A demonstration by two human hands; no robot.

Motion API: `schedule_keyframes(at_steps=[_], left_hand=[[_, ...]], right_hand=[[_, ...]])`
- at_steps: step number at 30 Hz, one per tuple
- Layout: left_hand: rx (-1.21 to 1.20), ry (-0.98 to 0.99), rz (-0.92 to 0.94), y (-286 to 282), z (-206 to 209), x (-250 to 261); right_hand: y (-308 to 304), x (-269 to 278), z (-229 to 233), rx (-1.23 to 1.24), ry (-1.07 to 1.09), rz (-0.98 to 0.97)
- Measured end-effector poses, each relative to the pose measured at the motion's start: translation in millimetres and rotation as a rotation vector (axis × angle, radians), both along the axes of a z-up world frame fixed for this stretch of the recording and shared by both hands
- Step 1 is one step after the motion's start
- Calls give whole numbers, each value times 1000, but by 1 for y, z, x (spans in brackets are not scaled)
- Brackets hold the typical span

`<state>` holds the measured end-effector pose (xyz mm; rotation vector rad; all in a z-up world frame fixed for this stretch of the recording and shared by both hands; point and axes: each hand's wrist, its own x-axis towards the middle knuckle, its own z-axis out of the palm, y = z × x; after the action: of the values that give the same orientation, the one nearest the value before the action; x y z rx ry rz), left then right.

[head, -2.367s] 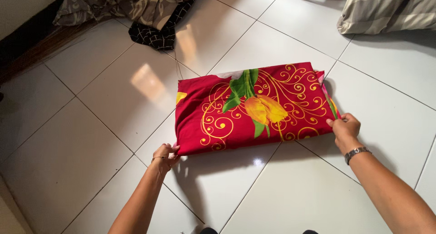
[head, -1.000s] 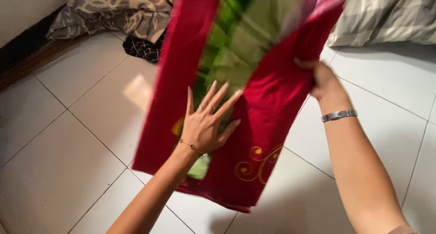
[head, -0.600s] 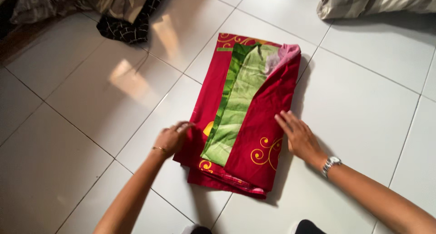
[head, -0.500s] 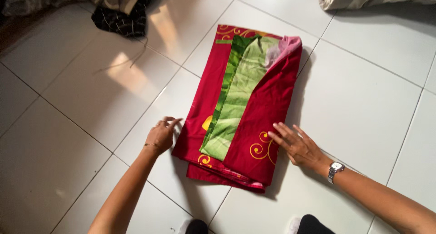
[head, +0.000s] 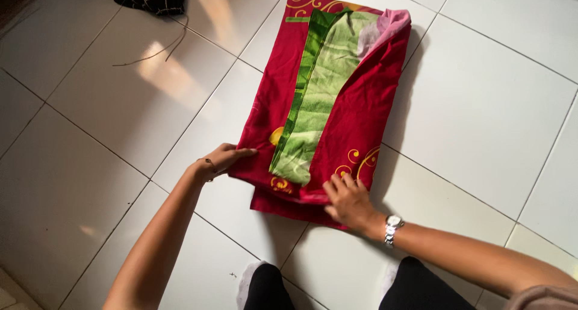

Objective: The person folds a red floral-patterned cloth on a small table, then places it on a bed with other folded items. The person then folds a black checkered cloth on the floor and adds it to the stack on the bed.

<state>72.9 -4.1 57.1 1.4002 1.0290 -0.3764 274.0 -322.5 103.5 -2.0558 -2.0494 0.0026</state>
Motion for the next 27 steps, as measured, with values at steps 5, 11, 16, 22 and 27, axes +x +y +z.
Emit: schedule_keyframes(at_steps=[5, 11, 16, 22, 27], left_hand=[[-126, -126, 83, -14, 25, -3], [-239, -16, 192, -61, 21, 1], [-28, 2, 123, -84, -7, 2], [-100, -79, 361, -73, -40, -9], [-495, -371, 614, -63, -60, -20]], right_hand=[[-33, 41, 6, 40, 400, -174], [-60, 42, 11, -55, 471, -120], [-59, 33, 7, -407, -11, -65], [-53, 33, 15, -406, -144, -5], [-45, 34, 27, -404, 90, -108]])
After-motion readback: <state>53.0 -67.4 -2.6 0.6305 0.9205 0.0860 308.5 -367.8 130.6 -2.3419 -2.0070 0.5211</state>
